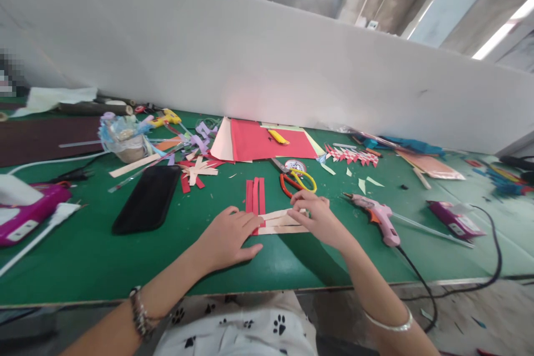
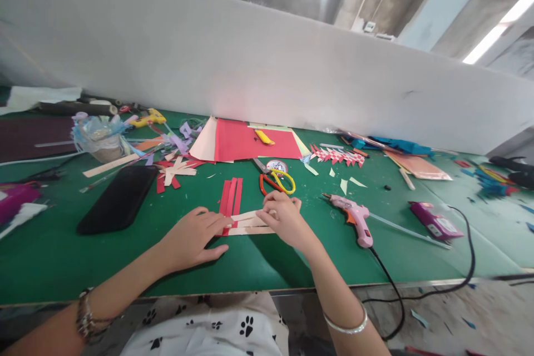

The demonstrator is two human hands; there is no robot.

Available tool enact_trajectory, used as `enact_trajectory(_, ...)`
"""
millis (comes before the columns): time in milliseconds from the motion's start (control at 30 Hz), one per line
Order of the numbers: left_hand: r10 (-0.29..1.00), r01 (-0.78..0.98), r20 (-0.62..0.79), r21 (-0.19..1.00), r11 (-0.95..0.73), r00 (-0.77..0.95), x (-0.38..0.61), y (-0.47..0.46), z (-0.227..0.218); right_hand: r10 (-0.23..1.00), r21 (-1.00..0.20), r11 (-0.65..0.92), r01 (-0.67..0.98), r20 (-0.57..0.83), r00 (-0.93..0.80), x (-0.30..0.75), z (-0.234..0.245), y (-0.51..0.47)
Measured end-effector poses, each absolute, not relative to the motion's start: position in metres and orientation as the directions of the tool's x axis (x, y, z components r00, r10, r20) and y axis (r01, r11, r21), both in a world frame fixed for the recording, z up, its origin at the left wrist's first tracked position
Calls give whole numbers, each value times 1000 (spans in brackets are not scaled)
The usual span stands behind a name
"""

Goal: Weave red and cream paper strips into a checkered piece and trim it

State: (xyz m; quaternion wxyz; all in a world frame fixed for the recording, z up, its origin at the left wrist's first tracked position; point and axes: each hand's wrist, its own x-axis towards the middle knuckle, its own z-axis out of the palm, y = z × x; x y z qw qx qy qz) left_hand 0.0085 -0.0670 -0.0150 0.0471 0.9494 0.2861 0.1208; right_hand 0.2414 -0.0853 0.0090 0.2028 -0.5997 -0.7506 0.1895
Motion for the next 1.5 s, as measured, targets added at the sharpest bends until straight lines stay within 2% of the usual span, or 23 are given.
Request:
enact_trajectory(233,757,745,196,144,-651,623,35,-70,-6,950,-755,285,590,140,-280,210,21,-74)
enact_trajectory(400,839,831,172,133,-539,517,44,-67,-3,911,-753,364,548,165,-379,196,24,-69)
enact_trajectory(500,860,852,141,129,-508,491,42,-66,-2,891,-703,418,575,197,-408,200,21,-69)
enact_trajectory(733,844,839,184,128,-528,503,36,-69,-2,908,-445,416,793,255,-334,225,1,-97)
enact_trajectory(1000,819,812,216,145,-566,532,33,-67,-5,857,-255,476,842,348,-379,212,-22,-124)
enact_trajectory(1233,864,825,121,257,-503,489,29,-65,-1,889,-212,434,875,254,-380,210,-28,-129)
enact_trajectory(1500,881,805,90,374,-462,464,23,-62,-4,902,-179,398,900,256,-348,207,-29,-133)
